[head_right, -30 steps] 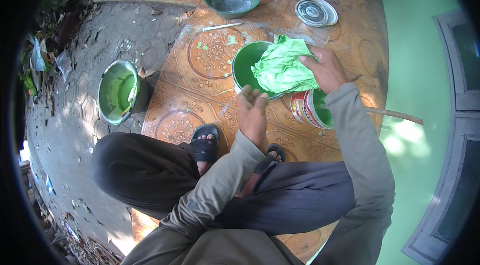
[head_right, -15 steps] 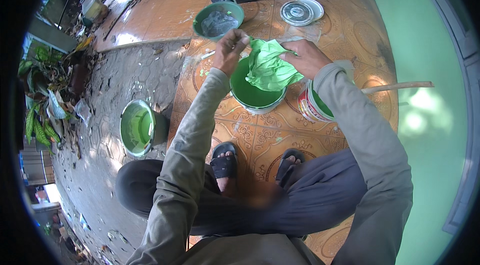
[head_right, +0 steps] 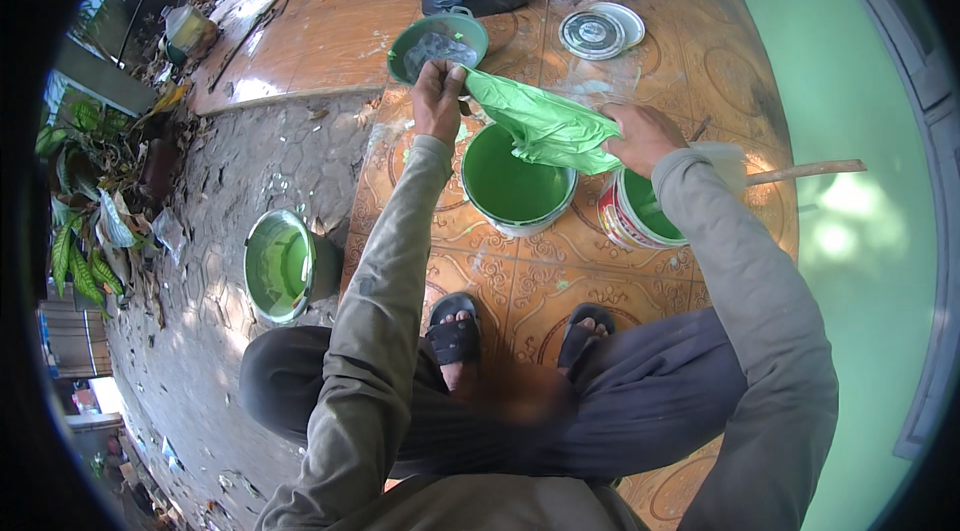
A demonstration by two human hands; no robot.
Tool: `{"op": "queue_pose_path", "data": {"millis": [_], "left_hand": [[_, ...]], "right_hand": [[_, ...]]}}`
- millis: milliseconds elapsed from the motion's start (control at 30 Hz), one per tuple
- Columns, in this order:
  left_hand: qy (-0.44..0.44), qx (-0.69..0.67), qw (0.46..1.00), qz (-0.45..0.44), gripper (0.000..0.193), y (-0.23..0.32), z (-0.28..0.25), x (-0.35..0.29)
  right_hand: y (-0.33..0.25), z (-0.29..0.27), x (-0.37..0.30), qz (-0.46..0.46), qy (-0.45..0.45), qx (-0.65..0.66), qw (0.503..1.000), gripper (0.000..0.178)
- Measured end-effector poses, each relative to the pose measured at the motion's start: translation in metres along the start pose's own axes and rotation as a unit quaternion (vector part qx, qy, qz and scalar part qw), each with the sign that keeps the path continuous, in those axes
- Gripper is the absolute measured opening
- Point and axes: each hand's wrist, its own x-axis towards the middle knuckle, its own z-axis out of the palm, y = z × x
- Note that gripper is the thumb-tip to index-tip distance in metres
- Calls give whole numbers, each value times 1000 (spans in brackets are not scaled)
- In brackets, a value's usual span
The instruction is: The person sits on a tiled floor and stirs green paint in a bucket using a wooden stick. They then pick up a green cloth, dip it into the paint, and squeeze it to mix the paint into the fabric.
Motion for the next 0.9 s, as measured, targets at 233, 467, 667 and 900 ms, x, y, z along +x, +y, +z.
{"op": "queue_pose_path", "data": {"millis": [233, 467, 667, 900], "left_hand": [[-78, -151, 985, -8, 10, 16, 22, -16], [-120, -158, 980, -12, 8, 24, 35, -29], [-165, -142, 976, 10, 9, 38, 45, -30], [-227, -147, 962, -36, 20, 47, 38, -32]], "right_hand": [[4, -4, -5, -4, -56, -29, 998, 33], [-14, -7, -5, 41, -124, -78, 988, 48], [-51, 0, 13, -85, 69, 6, 994, 45], [-60, 3, 23, -178, 154, 0, 972, 21]]}}
